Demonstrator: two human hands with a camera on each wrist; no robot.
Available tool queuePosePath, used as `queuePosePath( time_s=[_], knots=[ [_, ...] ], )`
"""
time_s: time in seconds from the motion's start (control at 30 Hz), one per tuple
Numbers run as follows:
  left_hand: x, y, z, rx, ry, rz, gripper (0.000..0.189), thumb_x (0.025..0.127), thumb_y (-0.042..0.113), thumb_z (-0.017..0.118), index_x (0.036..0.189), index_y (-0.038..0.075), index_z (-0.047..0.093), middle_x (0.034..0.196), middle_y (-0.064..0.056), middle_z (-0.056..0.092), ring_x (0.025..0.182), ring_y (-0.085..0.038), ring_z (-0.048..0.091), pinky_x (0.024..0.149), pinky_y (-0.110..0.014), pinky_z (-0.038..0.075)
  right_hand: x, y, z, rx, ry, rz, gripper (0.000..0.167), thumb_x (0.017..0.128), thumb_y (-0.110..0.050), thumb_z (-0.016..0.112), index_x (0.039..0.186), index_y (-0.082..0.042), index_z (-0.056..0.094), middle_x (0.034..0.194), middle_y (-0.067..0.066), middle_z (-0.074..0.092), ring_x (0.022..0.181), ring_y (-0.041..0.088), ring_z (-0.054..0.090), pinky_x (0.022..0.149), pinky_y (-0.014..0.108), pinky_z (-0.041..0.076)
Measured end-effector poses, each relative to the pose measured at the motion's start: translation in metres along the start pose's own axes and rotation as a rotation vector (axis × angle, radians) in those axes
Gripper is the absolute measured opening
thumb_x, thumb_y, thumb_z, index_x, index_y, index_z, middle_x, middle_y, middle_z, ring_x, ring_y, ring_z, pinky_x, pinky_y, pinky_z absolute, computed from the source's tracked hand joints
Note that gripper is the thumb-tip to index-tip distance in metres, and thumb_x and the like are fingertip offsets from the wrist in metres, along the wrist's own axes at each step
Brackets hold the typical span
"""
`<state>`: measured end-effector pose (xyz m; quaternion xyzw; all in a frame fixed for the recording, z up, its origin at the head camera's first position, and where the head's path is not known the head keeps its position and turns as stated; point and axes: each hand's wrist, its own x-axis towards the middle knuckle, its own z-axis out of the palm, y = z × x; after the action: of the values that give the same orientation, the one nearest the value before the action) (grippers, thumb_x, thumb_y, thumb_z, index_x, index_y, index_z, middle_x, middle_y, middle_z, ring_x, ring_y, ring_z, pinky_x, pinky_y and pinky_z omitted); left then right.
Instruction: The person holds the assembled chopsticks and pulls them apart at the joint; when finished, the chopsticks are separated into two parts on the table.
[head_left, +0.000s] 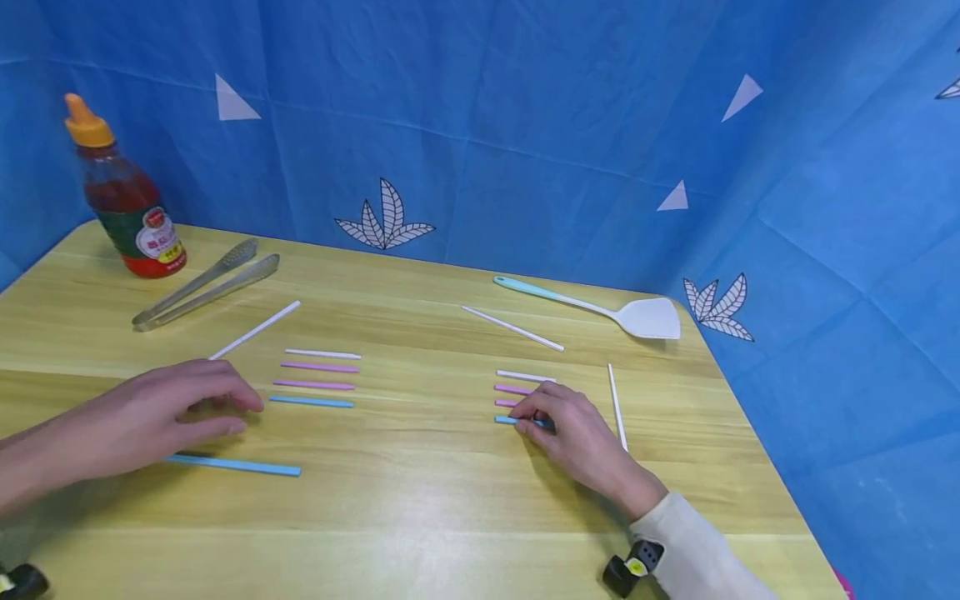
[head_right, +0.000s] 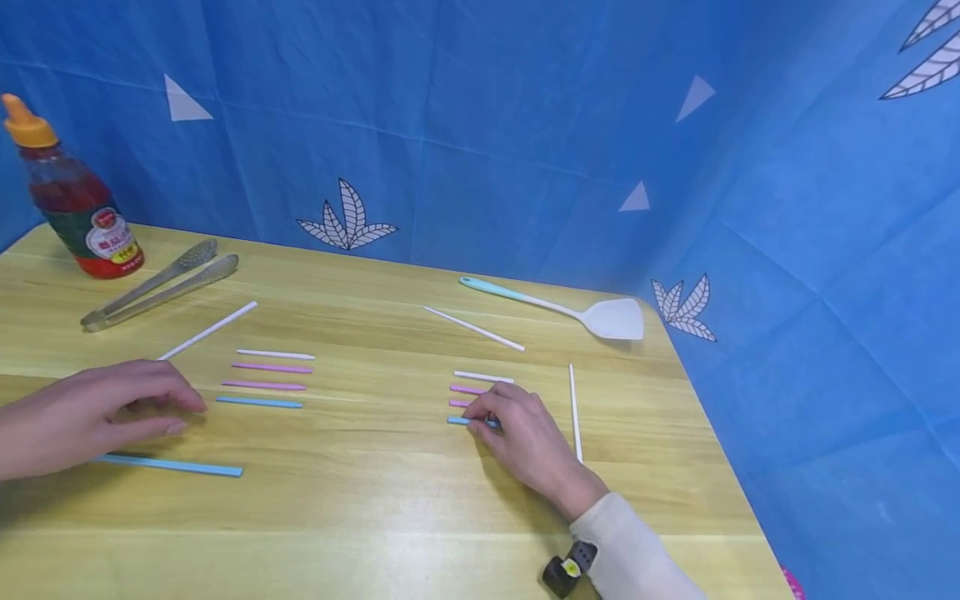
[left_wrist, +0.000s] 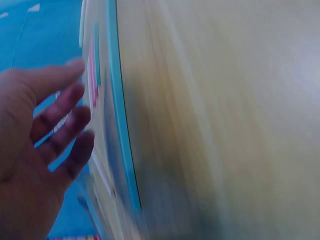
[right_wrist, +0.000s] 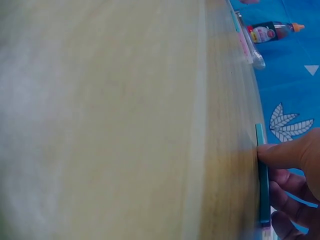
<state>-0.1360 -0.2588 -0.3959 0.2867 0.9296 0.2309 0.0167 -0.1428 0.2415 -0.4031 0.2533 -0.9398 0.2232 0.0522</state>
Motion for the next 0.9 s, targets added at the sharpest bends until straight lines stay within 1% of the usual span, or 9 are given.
queuePosePath(
  time_s=[0.03, 0.13, 0.27, 0.43, 0.53, 0.6, 0.67, 0.8, 0.9],
  knots=[
    [-0.006, -0.004, -0.001, 0.004, -0.004, 0.009, 0.027, 0.095, 0.023, 0.086, 0.113, 0.038, 0.073, 0.106, 0.029, 0.067, 0.099, 0.009, 0.063, 0.080, -0.023, 0.057, 0.000, 0.000, 0.000, 0.001, -0.002, 0.001, 0.013, 0.095, -0.011, 0.085, 0.105, -0.019, 0.083, 0.095, -0.010, 0.070, 0.086, 0.006, 0.061, 0.077, 0.028, 0.053],
    [-0.022, -0.016, 0.001, -0.013, 0.000, 0.073, 0.033, 0.091, 0.021, 0.089, 0.111, 0.040, 0.071, 0.106, 0.028, 0.069, 0.098, 0.009, 0.064, 0.077, -0.018, 0.054, 0.001, 0.000, -0.001, -0.001, -0.004, 0.006, 0.013, 0.096, -0.012, 0.085, 0.105, -0.019, 0.083, 0.095, -0.011, 0.070, 0.086, 0.006, 0.061, 0.077, 0.028, 0.053],
    [-0.034, -0.026, 0.008, -0.035, 0.033, 0.176, 0.042, 0.083, 0.017, 0.094, 0.110, 0.039, 0.071, 0.105, 0.027, 0.069, 0.095, 0.007, 0.064, 0.075, -0.015, 0.051, 0.000, -0.001, -0.001, -0.004, -0.006, 0.014, 0.013, 0.096, -0.013, 0.085, 0.105, -0.021, 0.083, 0.095, -0.011, 0.069, 0.086, 0.006, 0.061, 0.078, 0.029, 0.053],
    [-0.041, -0.030, 0.014, -0.026, 0.052, 0.177, 0.046, 0.083, 0.014, 0.094, 0.106, 0.044, 0.069, 0.101, 0.028, 0.065, 0.090, 0.008, 0.058, 0.074, -0.012, 0.047, 0.000, 0.000, 0.000, 0.000, -0.005, 0.015, 0.013, 0.096, -0.012, 0.085, 0.106, -0.020, 0.082, 0.096, -0.011, 0.070, 0.087, 0.007, 0.062, 0.079, 0.029, 0.053],
    [-0.040, -0.029, 0.015, -0.025, 0.067, 0.191, 0.049, 0.083, 0.007, 0.093, 0.104, 0.043, 0.068, 0.099, 0.028, 0.063, 0.087, 0.007, 0.056, 0.074, -0.009, 0.044, 0.000, 0.000, 0.000, 0.004, 0.002, 0.021, 0.013, 0.095, -0.014, 0.086, 0.106, -0.020, 0.083, 0.096, -0.011, 0.069, 0.087, 0.007, 0.062, 0.080, 0.029, 0.054],
    [-0.038, -0.027, 0.017, -0.020, 0.099, 0.211, 0.053, 0.080, 0.002, 0.093, 0.103, 0.042, 0.068, 0.098, 0.028, 0.063, 0.087, 0.007, 0.056, 0.075, -0.008, 0.043, 0.000, 0.000, -0.001, 0.018, 0.007, 0.031, 0.013, 0.094, -0.016, 0.087, 0.105, -0.020, 0.083, 0.096, -0.012, 0.069, 0.087, 0.006, 0.062, 0.080, 0.029, 0.055],
    [-0.034, -0.022, 0.017, -0.040, 0.104, 0.200, 0.052, 0.081, 0.001, 0.092, 0.104, 0.041, 0.068, 0.098, 0.027, 0.064, 0.087, 0.006, 0.056, 0.073, -0.009, 0.044, 0.000, -0.002, -0.002, 0.043, 0.015, 0.036, 0.012, 0.095, -0.017, 0.087, 0.106, -0.020, 0.083, 0.097, -0.013, 0.068, 0.088, 0.005, 0.063, 0.082, 0.030, 0.056],
    [-0.021, -0.005, 0.017, -0.082, 0.099, 0.165, 0.045, 0.088, 0.004, 0.089, 0.106, 0.040, 0.069, 0.097, 0.028, 0.064, 0.086, 0.006, 0.056, 0.071, -0.014, 0.046, 0.003, -0.009, -0.006, 0.129, 0.036, 0.010, 0.011, 0.097, -0.017, 0.084, 0.108, -0.019, 0.083, 0.099, -0.013, 0.070, 0.090, 0.003, 0.065, 0.086, 0.032, 0.060],
    [-0.007, 0.014, 0.018, -0.104, 0.085, 0.174, 0.038, 0.093, 0.009, 0.086, 0.107, 0.040, 0.069, 0.097, 0.028, 0.063, 0.087, 0.007, 0.056, 0.072, -0.017, 0.048, 0.006, -0.019, -0.009, 0.197, 0.041, -0.028, 0.011, 0.099, -0.016, 0.082, 0.110, -0.018, 0.083, 0.102, -0.013, 0.071, 0.091, 0.004, 0.065, 0.085, 0.031, 0.061]
  ],
)
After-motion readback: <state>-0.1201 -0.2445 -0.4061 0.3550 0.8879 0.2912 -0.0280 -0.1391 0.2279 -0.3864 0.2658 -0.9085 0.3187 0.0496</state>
